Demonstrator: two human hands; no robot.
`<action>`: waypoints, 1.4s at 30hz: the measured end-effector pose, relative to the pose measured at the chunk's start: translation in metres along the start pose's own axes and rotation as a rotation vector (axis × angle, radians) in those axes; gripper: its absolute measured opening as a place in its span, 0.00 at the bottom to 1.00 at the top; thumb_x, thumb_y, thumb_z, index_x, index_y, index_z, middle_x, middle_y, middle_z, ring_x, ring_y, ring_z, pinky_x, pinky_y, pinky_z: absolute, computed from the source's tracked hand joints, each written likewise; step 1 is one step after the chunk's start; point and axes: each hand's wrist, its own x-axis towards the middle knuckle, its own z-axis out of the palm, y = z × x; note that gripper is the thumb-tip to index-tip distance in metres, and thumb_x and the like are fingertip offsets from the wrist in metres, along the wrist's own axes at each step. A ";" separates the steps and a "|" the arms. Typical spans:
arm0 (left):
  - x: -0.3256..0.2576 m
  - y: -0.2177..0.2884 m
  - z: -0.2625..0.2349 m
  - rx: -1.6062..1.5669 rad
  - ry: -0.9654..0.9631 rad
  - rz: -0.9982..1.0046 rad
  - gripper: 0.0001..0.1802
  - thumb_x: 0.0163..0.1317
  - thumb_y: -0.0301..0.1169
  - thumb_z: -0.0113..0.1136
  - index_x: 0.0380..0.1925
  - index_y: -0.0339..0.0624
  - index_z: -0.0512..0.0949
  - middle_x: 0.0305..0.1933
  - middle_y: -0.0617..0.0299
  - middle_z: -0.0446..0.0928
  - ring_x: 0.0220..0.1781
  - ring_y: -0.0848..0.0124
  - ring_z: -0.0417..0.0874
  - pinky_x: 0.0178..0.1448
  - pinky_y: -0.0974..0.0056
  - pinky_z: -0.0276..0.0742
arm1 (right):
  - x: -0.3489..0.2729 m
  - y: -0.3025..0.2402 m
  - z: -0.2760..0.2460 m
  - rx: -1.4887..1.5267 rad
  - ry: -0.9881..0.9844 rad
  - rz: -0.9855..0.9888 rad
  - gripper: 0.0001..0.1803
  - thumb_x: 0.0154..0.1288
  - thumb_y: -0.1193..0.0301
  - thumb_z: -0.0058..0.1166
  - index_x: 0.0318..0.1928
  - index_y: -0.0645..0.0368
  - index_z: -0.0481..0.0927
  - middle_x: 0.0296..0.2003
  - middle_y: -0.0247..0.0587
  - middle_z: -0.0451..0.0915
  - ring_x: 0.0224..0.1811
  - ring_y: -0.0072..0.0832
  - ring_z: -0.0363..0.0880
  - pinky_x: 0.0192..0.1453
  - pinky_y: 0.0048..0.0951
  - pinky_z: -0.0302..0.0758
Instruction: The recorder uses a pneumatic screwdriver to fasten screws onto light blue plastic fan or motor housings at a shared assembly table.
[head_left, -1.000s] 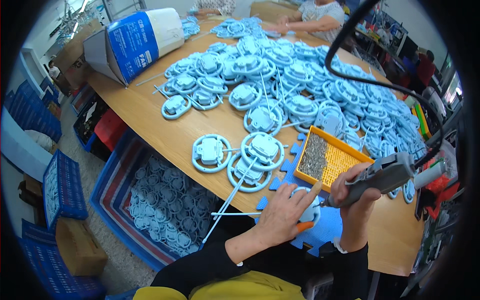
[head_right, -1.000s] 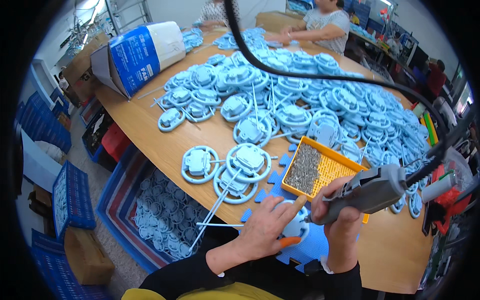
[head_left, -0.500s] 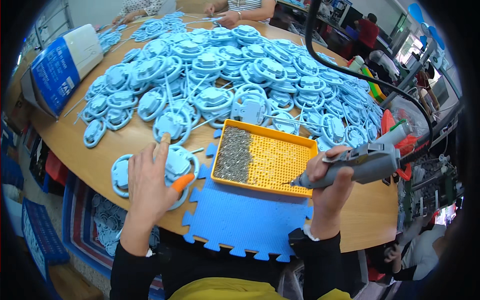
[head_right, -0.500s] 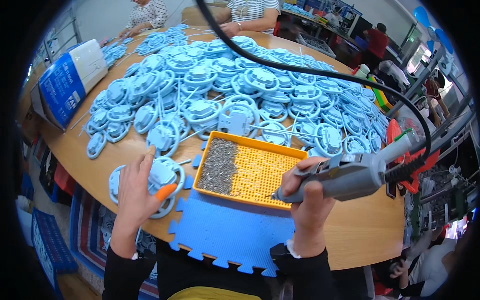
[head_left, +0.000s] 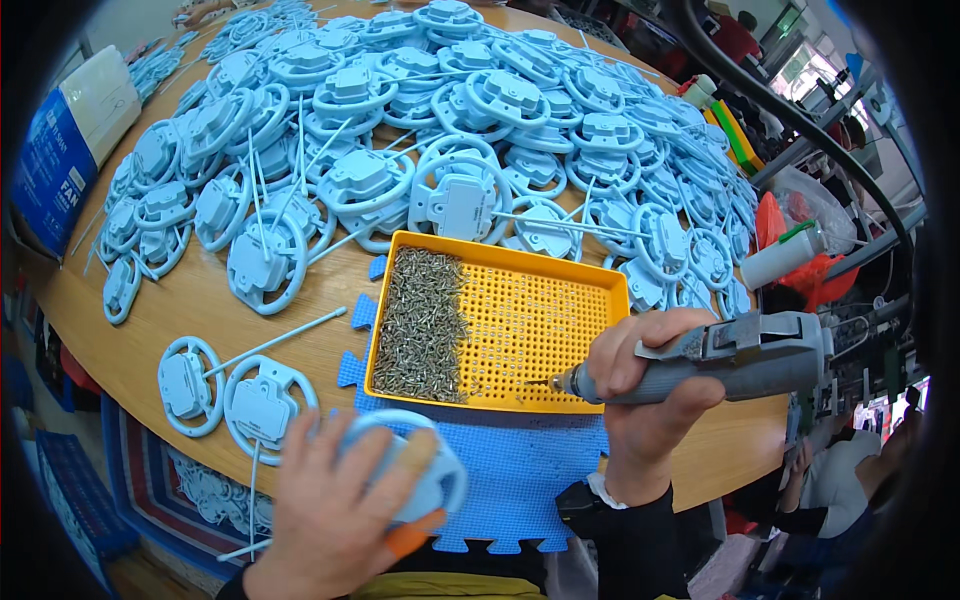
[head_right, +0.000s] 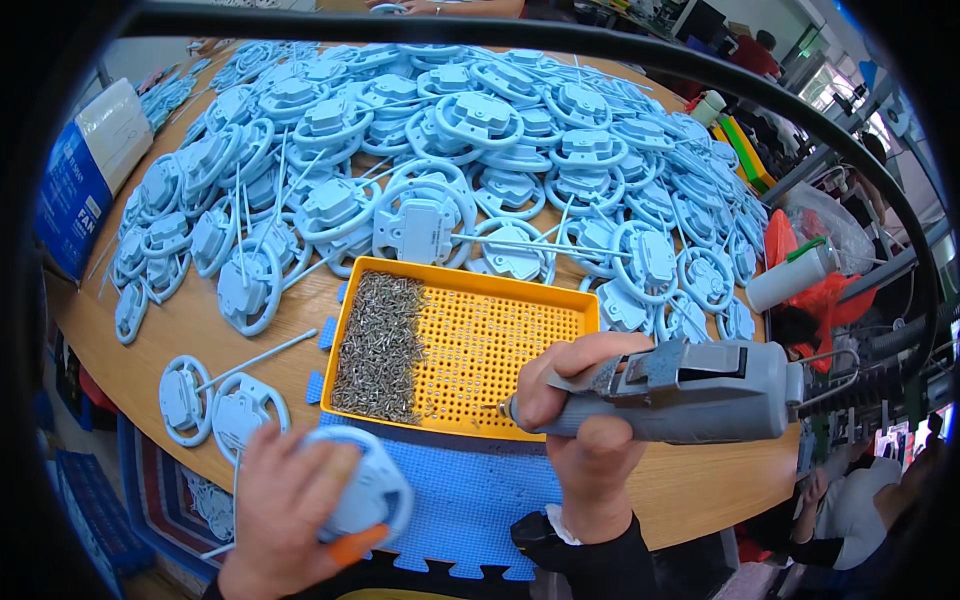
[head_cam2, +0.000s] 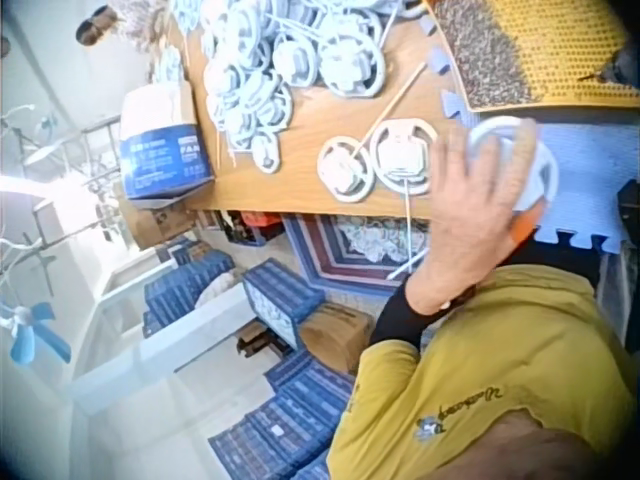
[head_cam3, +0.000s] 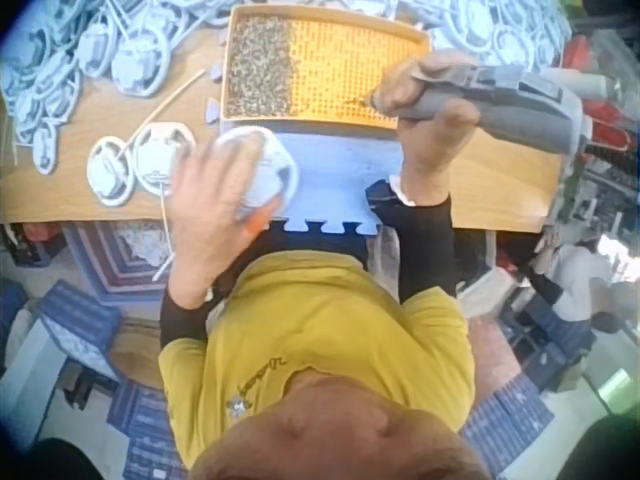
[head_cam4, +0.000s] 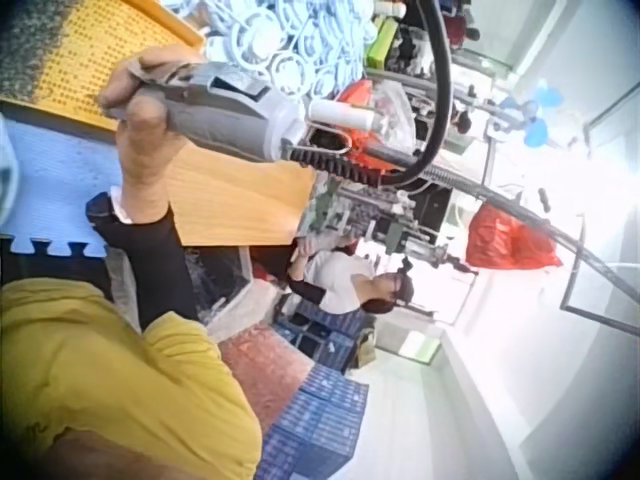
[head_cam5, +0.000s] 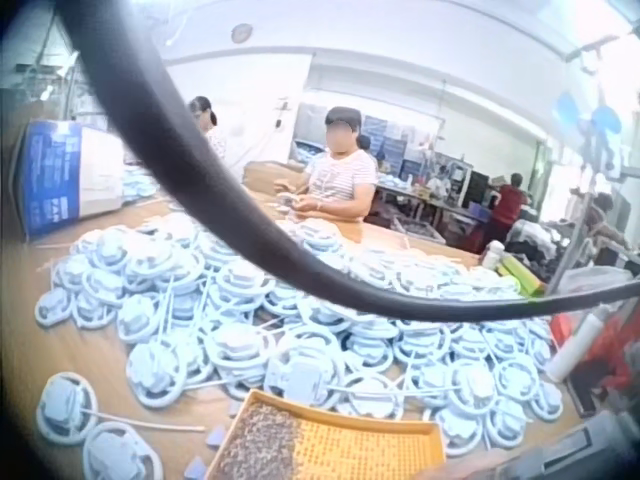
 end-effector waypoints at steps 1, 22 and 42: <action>0.001 0.002 0.005 -0.001 0.003 -0.005 0.36 0.47 0.40 0.70 0.60 0.49 0.72 0.54 0.53 0.72 0.59 0.51 0.70 0.68 0.41 0.55 | 0.000 0.000 0.000 0.002 -0.005 -0.004 0.35 0.58 0.34 0.49 0.37 0.57 0.66 0.16 0.30 0.65 0.15 0.21 0.65 0.19 0.23 0.63; -0.018 -0.002 0.054 -0.154 0.145 -0.008 0.50 0.46 0.41 0.72 0.68 0.40 0.58 0.50 0.55 0.75 0.56 0.53 0.71 0.66 0.39 0.53 | -0.041 -0.051 0.055 0.109 -0.163 -0.015 0.40 0.55 0.30 0.45 0.39 0.58 0.68 0.16 0.30 0.67 0.15 0.21 0.65 0.18 0.22 0.61; -0.063 -0.010 -0.002 -0.078 -0.085 -0.093 0.42 0.45 0.39 0.69 0.63 0.41 0.67 0.49 0.55 0.73 0.55 0.53 0.71 0.65 0.41 0.56 | -0.033 -0.037 0.030 0.198 -0.249 0.019 0.35 0.59 0.32 0.44 0.39 0.56 0.68 0.15 0.29 0.66 0.14 0.21 0.64 0.17 0.24 0.60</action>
